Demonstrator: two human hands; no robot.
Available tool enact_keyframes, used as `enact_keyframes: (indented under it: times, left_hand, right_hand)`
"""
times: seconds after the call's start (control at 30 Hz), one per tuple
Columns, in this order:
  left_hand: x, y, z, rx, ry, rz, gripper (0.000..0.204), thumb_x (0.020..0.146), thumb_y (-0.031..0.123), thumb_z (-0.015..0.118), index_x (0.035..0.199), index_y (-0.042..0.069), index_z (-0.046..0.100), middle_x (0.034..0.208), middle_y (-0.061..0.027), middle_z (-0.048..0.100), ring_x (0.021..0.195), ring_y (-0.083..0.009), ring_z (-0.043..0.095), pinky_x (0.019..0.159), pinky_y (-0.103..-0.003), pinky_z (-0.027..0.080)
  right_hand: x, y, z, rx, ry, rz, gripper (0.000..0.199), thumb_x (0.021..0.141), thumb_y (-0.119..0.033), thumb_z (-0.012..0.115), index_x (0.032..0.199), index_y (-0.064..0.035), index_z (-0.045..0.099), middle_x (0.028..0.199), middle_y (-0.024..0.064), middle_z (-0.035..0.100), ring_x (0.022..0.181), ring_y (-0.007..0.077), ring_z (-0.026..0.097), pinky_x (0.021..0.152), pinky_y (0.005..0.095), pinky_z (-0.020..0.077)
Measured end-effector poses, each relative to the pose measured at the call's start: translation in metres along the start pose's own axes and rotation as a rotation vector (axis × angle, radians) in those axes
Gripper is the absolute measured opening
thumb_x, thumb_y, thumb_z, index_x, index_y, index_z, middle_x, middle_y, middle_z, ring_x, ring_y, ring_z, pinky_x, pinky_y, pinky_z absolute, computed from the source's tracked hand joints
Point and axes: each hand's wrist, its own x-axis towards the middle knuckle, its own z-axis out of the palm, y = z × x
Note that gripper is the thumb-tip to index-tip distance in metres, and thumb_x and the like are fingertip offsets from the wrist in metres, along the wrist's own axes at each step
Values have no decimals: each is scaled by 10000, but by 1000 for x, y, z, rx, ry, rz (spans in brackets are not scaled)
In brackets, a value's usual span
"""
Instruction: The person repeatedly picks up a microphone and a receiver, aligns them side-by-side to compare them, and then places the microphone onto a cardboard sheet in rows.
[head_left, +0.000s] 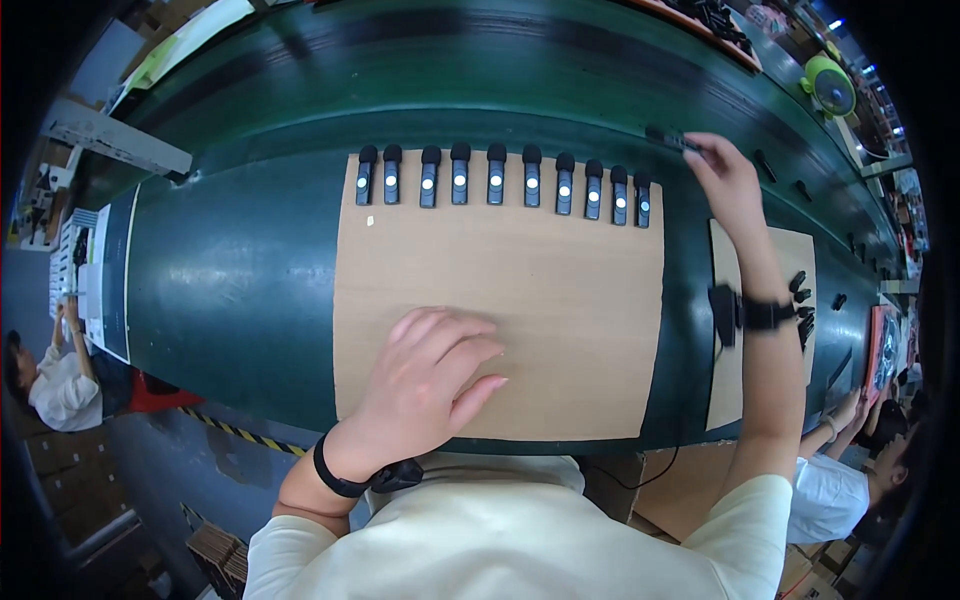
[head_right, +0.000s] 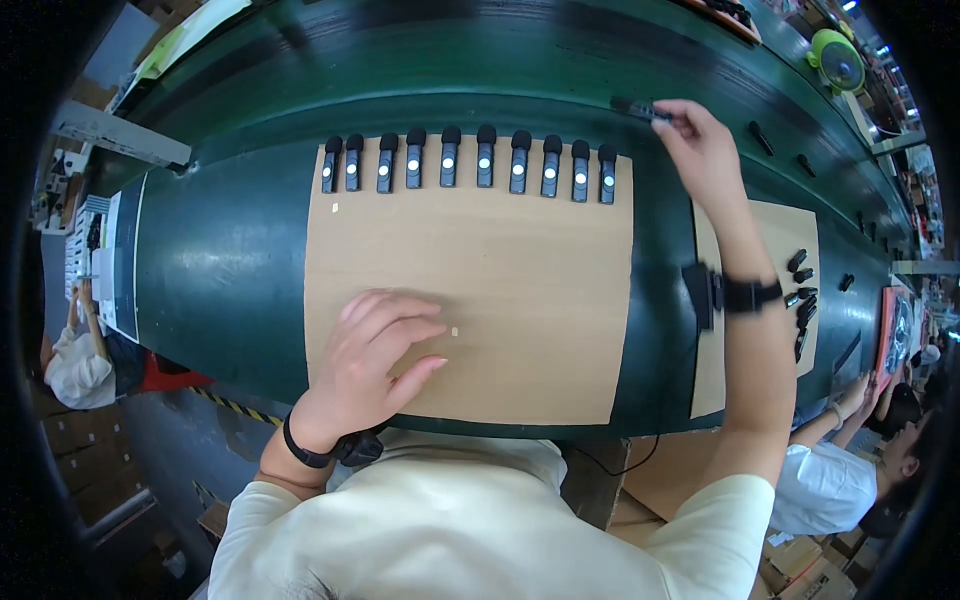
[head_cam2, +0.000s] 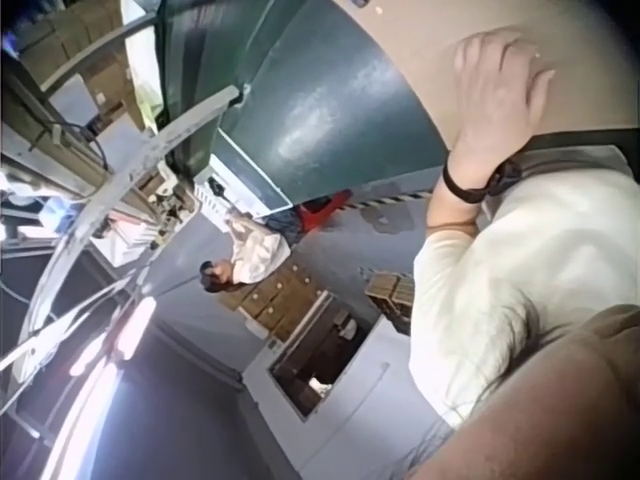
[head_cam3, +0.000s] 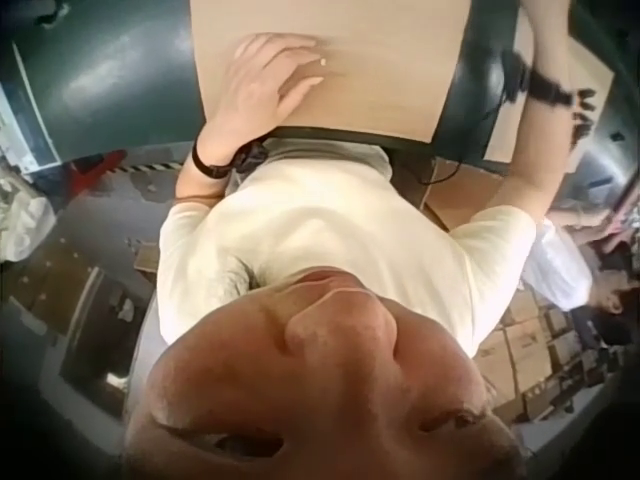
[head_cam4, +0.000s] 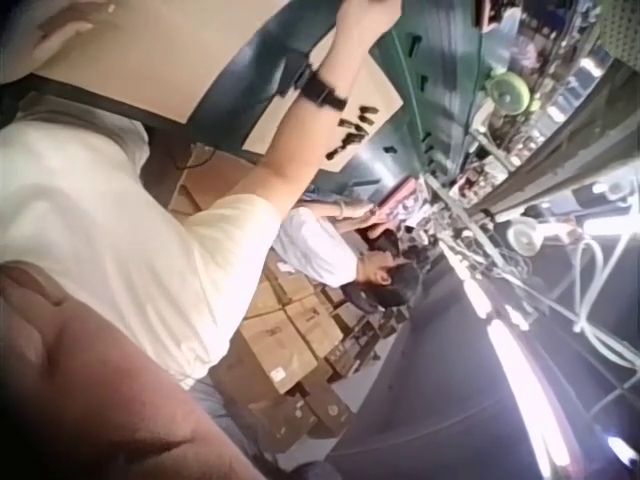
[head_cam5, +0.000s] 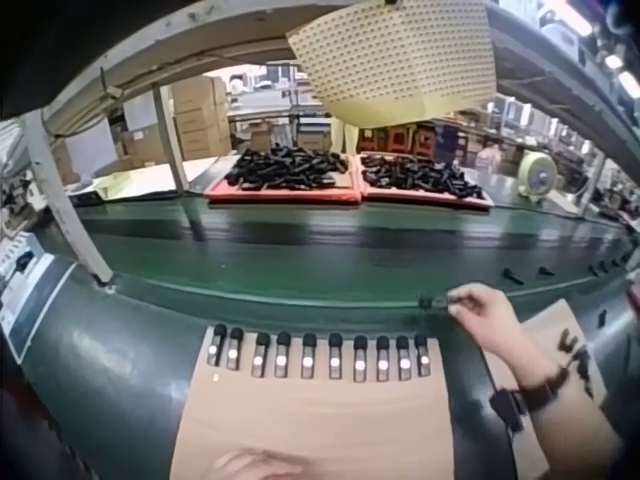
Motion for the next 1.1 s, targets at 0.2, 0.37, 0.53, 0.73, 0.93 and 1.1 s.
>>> enact_keyframes:
  times: [0.2, 0.37, 0.53, 0.73, 0.93, 1.1]
  left_hand:
    - [3, 5, -3, -239, 71, 16, 329, 759, 117, 750, 1062, 52, 641, 1061, -106, 639, 955, -310, 597, 882, -423, 459]
    - [7, 12, -2, -484, 34, 55, 354, 742, 74, 762, 1072, 6, 657, 1080, -133, 673, 973, -306, 632, 933, -442, 464]
    - [-2, 9, -3, -528, 92, 71, 370, 721, 52, 793, 1062, 1, 658, 1024, -118, 692, 934, -279, 648, 970, -465, 451]
    - [-13, 6, -4, -561, 169, 45, 332, 719, 38, 805, 1017, 6, 662, 969, -99, 699, 885, -233, 646, 967, -484, 447]
    - [-15, 4, -5, -549, 169, 70, 298, 719, 27, 794, 986, 12, 662, 920, -81, 688, 830, -211, 628, 954, -482, 444]
    - [-14, 3, -6, -525, 170, 92, 289, 718, 18, 781, 981, 14, 660, 900, -73, 682, 815, -208, 622, 951, -481, 442]
  right_hand:
    - [-156, -105, -12, 354, -84, -181, 244, 831, -49, 717, 1053, 19, 640, 989, 79, 631, 866, 178, 588, 793, 298, 469]
    - [-189, -141, 19, 458, -92, -324, 284, 741, -3, 775, 997, 15, 654, 891, 123, 670, 777, 224, 631, 685, 292, 493]
    - [-202, -152, 47, 643, -55, -252, 278, 766, -55, 782, 991, 29, 644, 879, 118, 641, 789, 216, 598, 694, 293, 461]
    - [-201, -162, 61, 719, -94, -249, 268, 777, -62, 780, 987, 33, 643, 854, 107, 628, 784, 206, 585, 686, 288, 446]
    - [-198, -166, 65, 697, -71, -333, 292, 737, 11, 779, 1005, 20, 664, 876, 113, 672, 747, 222, 622, 649, 294, 487]
    - [-198, -167, 65, 697, -66, -335, 298, 734, 6, 783, 1007, 20, 665, 870, 110, 671, 745, 222, 620, 646, 296, 486]
